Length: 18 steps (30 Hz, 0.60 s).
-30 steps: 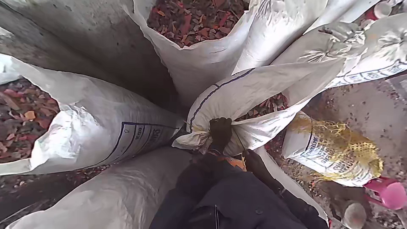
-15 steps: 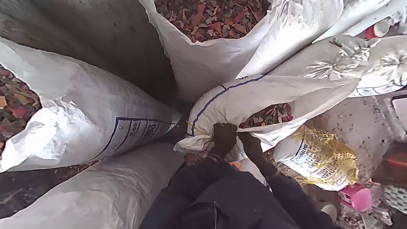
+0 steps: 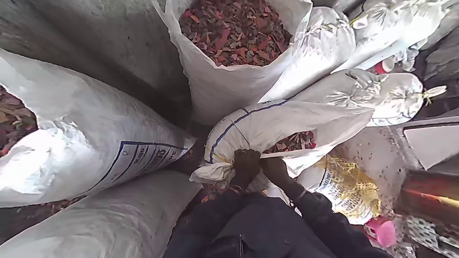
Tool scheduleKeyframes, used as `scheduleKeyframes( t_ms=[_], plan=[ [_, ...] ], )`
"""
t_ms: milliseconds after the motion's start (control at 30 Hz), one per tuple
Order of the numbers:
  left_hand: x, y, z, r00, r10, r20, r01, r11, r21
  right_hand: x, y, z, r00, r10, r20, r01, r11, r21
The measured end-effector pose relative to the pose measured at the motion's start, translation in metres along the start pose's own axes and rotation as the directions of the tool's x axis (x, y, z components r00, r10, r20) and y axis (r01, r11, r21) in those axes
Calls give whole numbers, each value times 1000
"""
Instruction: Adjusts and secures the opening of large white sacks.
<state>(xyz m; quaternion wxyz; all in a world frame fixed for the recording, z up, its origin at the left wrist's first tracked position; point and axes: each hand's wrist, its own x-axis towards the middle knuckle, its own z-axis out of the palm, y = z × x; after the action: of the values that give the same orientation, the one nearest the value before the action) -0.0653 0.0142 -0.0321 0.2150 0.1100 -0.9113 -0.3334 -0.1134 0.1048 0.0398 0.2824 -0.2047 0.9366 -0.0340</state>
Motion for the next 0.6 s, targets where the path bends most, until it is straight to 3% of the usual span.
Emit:
scheduleKeyframes(
  t_ms=[100, 133, 167, 200, 233, 267, 367, 467, 600],
  plan=[
    [-2, -1, 4, 998, 21, -58, -21, 1000, 0, -5, -8, -51, 954, 14, 298, 25, 992, -126],
    [-1, -1, 4, 998, 17, -60, -17, 1000, -3, -6, -8, -68, 963, -33, 266, 68, 990, -124],
    [-2, 0, 5, 997, 16, -72, -17, 1000, -10, -6, -6, -78, 984, -113, 142, 129, 986, -110],
    [-4, -1, 6, 995, 24, -92, -25, 1000, -12, 4, -1, -79, 972, -227, -57, 222, 971, -84],
    [-7, -2, 8, 994, 32, -104, -34, 999, -18, 21, 0, -80, 952, -269, -147, 267, 963, -34],
    [-9, -1, 7, 995, 34, -95, -37, 999, -30, 45, -4, -78, 954, -272, -122, 274, 962, 1],
    [-8, 4, -2, 1000, 12, 25, -10, 997, -70, 103, -32, -63, 976, -177, 130, 179, 984, -2],
    [-12, 6, -10, 997, -17, 72, 27, 991, -133, 94, -45, -52, 958, -267, 99, 242, 946, 214],
    [-16, 10, -7, 999, 2, 51, 5, 991, -136, 68, -32, -45, 980, -184, 75, 98, 777, 622]
  ],
)
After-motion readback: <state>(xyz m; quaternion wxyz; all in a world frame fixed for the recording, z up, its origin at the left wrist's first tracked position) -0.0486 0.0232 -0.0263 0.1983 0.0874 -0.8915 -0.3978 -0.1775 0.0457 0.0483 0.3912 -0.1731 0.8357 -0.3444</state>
